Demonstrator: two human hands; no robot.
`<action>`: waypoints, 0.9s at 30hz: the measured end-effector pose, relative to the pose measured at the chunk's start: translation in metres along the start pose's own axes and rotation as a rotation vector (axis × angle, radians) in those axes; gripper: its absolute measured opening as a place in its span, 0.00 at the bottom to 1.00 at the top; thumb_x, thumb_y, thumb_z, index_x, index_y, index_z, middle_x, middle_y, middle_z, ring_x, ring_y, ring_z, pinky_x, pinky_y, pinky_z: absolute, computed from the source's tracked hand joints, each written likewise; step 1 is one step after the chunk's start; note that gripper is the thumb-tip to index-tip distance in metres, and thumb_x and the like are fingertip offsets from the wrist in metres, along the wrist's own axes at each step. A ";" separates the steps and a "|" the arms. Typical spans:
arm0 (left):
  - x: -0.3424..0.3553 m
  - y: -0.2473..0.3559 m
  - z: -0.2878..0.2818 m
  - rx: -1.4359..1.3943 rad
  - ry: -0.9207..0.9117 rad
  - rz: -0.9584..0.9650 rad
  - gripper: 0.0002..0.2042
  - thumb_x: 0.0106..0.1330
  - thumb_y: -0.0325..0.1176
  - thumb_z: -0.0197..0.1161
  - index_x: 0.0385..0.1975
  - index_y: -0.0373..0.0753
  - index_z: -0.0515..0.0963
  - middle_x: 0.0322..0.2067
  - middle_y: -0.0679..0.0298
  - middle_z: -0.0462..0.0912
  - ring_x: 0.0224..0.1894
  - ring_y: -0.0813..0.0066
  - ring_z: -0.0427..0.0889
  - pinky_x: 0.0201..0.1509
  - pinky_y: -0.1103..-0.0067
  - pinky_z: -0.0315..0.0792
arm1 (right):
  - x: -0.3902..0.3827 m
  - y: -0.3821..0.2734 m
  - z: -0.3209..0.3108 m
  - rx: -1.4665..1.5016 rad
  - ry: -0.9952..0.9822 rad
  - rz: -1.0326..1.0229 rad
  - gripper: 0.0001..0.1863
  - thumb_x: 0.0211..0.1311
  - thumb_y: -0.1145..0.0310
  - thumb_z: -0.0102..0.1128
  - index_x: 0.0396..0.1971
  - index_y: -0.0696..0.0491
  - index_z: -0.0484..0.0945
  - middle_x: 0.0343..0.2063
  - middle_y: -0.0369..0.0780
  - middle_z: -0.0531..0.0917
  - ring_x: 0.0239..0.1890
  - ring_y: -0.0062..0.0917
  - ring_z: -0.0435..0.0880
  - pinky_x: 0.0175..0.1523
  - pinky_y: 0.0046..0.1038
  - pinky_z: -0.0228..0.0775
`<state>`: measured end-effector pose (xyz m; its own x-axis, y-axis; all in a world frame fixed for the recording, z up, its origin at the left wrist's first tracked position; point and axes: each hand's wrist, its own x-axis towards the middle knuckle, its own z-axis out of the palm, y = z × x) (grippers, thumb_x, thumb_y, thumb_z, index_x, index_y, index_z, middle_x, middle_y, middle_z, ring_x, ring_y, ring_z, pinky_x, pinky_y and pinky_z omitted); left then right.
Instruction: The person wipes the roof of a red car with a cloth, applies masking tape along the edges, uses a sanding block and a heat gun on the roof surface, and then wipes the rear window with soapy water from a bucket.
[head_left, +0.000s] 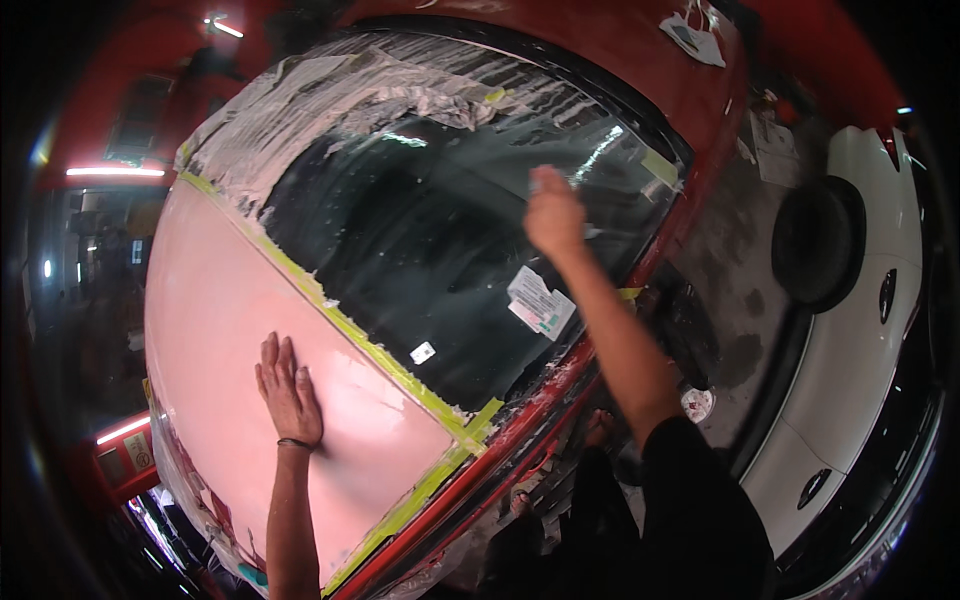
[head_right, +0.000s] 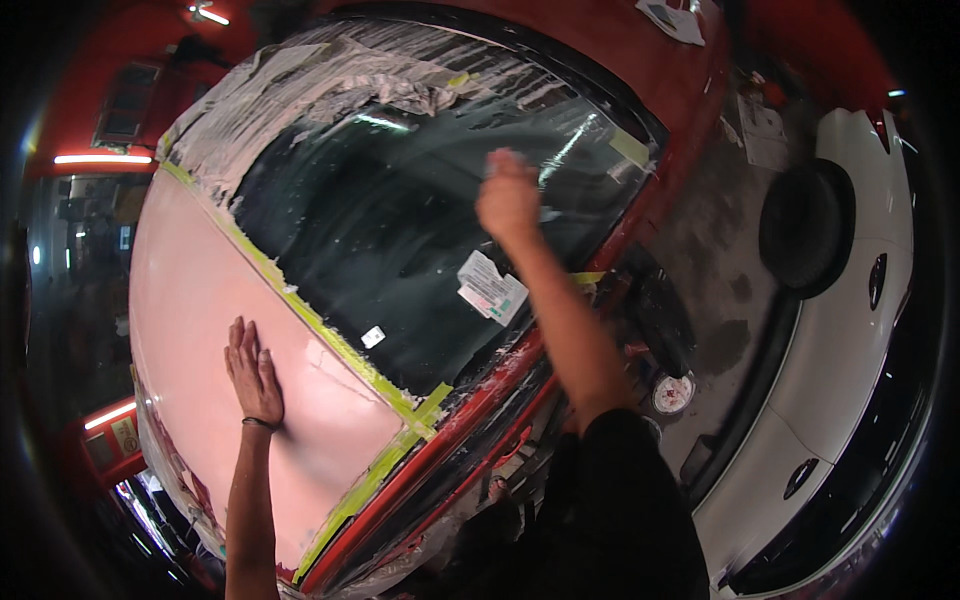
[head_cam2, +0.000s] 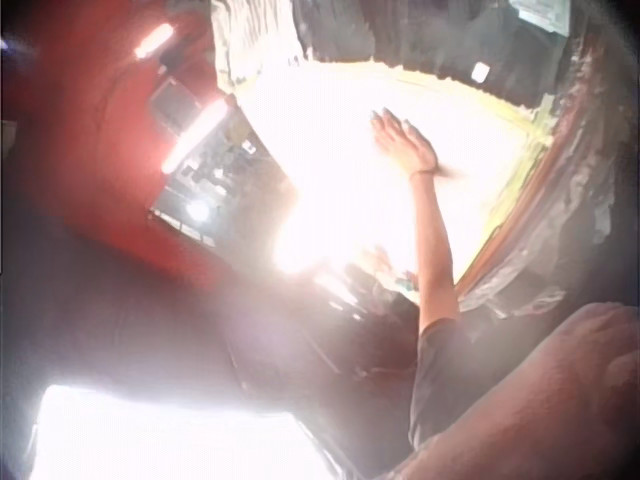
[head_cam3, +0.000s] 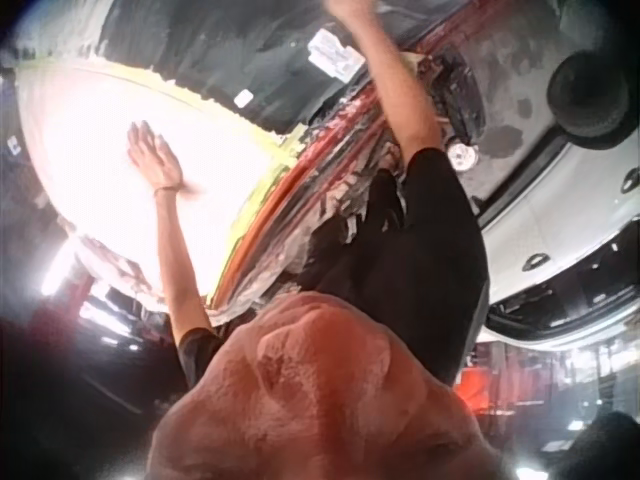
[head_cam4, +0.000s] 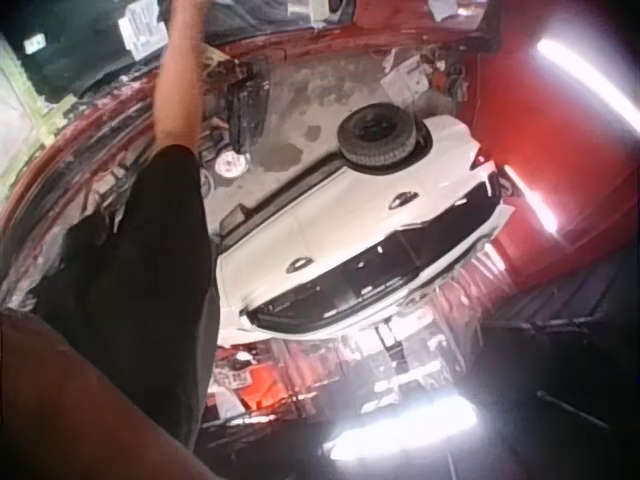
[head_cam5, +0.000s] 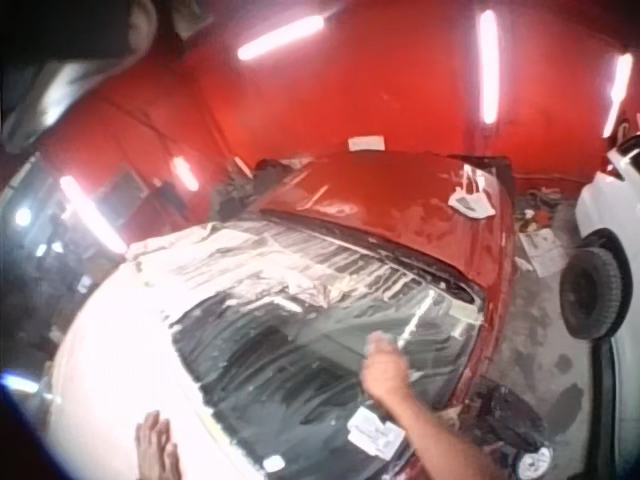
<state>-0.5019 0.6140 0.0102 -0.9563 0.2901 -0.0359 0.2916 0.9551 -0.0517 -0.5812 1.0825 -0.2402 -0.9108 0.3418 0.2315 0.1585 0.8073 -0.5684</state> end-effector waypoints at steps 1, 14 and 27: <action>-0.001 -0.001 -0.001 -0.010 0.007 0.000 0.27 0.84 0.43 0.43 0.77 0.38 0.64 0.80 0.51 0.59 0.83 0.51 0.53 0.85 0.53 0.40 | 0.001 -0.059 -0.001 0.052 -0.071 -0.058 0.27 0.64 0.67 0.58 0.63 0.58 0.78 0.67 0.48 0.77 0.72 0.40 0.72 0.75 0.47 0.59; 0.010 0.000 -0.002 -0.076 0.019 -0.014 0.28 0.81 0.42 0.46 0.77 0.40 0.64 0.80 0.52 0.59 0.83 0.49 0.52 0.85 0.51 0.40 | 0.117 -0.174 0.059 0.085 0.010 -0.171 0.17 0.60 0.71 0.62 0.49 0.43 0.88 0.49 0.42 0.88 0.54 0.43 0.83 0.60 0.44 0.74; 0.009 -0.004 -0.009 -0.109 -0.035 -0.064 0.27 0.81 0.42 0.47 0.76 0.40 0.65 0.80 0.52 0.58 0.84 0.50 0.52 0.85 0.50 0.39 | -0.027 -0.242 -0.047 0.561 -0.505 -0.925 0.23 0.68 0.79 0.57 0.63 0.59 0.80 0.65 0.47 0.80 0.70 0.43 0.76 0.75 0.42 0.69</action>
<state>-0.5122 0.6133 0.0189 -0.9710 0.2283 -0.0709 0.2249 0.9729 0.0534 -0.5771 0.9004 -0.0720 -0.6587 -0.5878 0.4697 -0.7109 0.2818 -0.6444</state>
